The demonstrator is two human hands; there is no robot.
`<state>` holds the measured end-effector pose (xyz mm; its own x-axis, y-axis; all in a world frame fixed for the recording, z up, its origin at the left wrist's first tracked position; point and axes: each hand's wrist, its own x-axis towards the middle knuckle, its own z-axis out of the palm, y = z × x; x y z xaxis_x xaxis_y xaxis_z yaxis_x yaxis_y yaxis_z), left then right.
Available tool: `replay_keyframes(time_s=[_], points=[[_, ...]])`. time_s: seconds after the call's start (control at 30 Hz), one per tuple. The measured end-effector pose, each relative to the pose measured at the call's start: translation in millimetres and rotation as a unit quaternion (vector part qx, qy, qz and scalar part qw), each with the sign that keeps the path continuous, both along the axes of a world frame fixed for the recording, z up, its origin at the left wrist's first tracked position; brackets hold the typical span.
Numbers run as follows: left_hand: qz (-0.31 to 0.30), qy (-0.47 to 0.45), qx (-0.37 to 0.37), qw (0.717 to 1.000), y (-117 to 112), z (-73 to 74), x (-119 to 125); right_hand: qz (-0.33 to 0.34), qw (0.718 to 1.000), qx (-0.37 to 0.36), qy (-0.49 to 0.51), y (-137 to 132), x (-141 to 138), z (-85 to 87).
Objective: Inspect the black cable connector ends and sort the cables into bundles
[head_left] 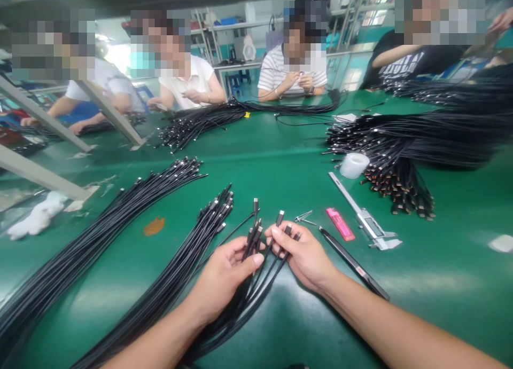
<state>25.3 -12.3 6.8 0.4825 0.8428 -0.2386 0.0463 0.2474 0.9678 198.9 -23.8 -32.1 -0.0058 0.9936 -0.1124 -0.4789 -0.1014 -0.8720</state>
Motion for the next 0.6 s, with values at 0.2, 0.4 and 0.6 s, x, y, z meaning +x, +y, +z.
replay_keyframes(time_s=[0.2,0.4,0.6], points=[[0.003,-0.007,-0.017,1.000,0.5,3.5,-0.8,-0.003,0.999,-0.001,-0.036,-0.8,-1.0,0.6],[-0.007,-0.019,-0.031,0.999,2.6,3.5,-1.3,0.000,0.999,-0.003,-0.036,-0.1,-0.5,-0.1],[-0.011,-0.047,-0.056,0.997,1.5,-0.5,-2.1,0.013,1.000,-0.008,-0.023,-0.9,0.8,-0.7]])
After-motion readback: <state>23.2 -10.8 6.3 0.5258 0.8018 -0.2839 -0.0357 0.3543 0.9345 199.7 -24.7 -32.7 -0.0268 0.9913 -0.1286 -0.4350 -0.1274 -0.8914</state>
